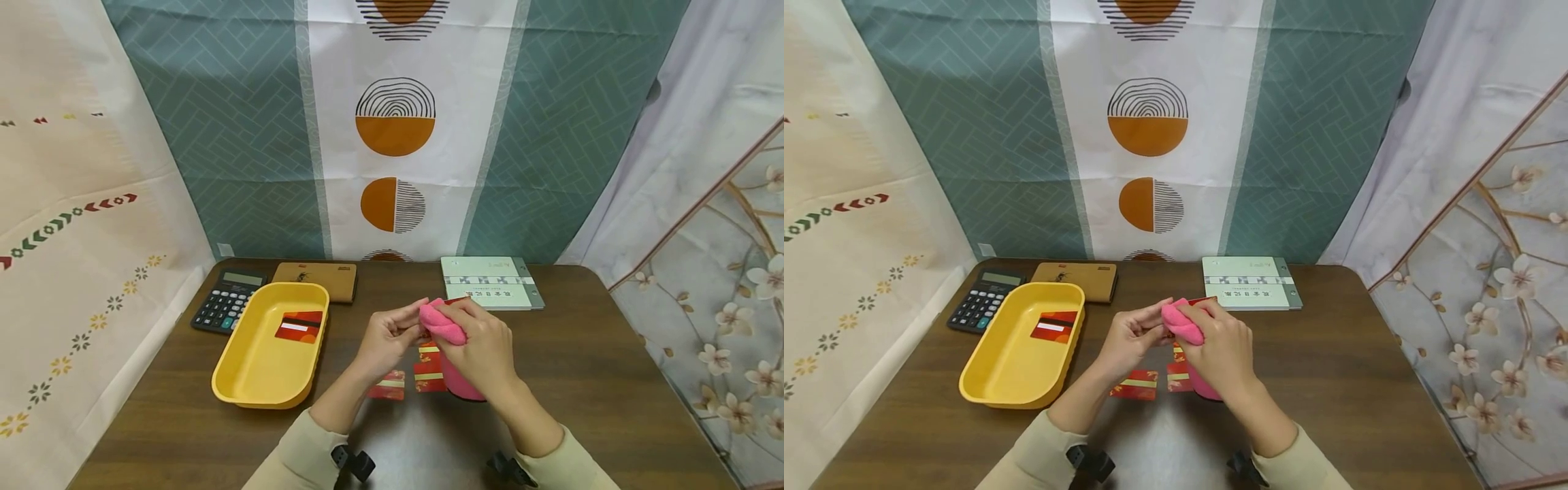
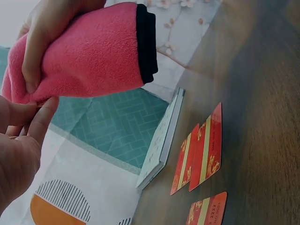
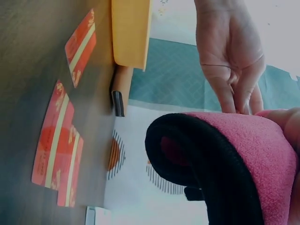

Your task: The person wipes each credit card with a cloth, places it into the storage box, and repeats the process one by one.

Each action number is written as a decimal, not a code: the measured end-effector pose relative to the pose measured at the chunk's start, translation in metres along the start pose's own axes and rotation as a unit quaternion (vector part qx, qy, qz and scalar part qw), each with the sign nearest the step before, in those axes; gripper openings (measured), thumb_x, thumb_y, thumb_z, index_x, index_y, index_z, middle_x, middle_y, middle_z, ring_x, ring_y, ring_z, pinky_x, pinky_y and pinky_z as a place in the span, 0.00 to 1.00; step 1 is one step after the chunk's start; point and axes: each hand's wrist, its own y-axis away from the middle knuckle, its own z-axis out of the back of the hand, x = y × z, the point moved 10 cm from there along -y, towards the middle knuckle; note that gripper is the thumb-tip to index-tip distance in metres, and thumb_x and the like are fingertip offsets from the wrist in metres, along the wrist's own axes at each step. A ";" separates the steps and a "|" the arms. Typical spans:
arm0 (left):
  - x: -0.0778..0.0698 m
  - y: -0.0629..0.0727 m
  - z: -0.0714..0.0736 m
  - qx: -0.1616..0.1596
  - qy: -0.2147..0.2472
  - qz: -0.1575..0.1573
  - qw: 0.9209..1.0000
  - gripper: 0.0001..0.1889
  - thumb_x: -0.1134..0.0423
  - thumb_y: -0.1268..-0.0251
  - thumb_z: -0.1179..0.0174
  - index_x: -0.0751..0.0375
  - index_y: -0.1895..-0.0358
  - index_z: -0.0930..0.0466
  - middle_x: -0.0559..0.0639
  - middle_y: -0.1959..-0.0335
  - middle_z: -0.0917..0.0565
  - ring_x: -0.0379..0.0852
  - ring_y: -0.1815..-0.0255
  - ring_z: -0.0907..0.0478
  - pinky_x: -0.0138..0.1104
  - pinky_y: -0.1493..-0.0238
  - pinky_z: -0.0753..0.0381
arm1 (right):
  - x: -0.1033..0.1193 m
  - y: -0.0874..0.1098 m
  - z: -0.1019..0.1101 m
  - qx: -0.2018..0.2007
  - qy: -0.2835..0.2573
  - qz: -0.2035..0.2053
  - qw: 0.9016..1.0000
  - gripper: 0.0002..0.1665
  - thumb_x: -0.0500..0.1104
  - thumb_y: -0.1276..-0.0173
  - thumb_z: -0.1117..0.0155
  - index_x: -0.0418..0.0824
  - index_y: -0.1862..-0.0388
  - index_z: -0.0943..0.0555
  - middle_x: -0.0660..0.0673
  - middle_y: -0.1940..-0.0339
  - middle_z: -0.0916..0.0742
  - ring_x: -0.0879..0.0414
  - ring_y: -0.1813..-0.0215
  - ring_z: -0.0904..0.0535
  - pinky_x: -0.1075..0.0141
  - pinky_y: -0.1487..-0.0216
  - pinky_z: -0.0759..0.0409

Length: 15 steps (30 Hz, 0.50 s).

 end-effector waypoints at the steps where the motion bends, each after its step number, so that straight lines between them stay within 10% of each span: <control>1: 0.000 0.000 0.000 -0.001 0.000 0.002 1.000 0.24 0.82 0.30 0.45 0.75 0.31 0.29 0.71 0.40 0.22 0.61 0.42 0.20 0.47 0.49 0.15 | 0.000 0.001 -0.001 0.002 0.003 -0.003 1.000 0.26 0.42 0.56 0.13 0.42 0.54 0.11 0.47 0.63 0.12 0.52 0.72 0.17 0.62 0.77 0.21; 15: 0.007 0.002 0.011 -0.047 0.023 0.006 0.999 0.25 0.81 0.32 0.43 0.78 0.31 0.31 0.76 0.45 0.20 0.43 0.56 0.13 0.46 0.52 0.14 | -0.010 0.018 -0.005 -0.002 -0.016 -0.004 1.000 0.28 0.43 0.55 0.13 0.44 0.52 0.11 0.48 0.61 0.11 0.53 0.67 0.15 0.62 0.74 0.19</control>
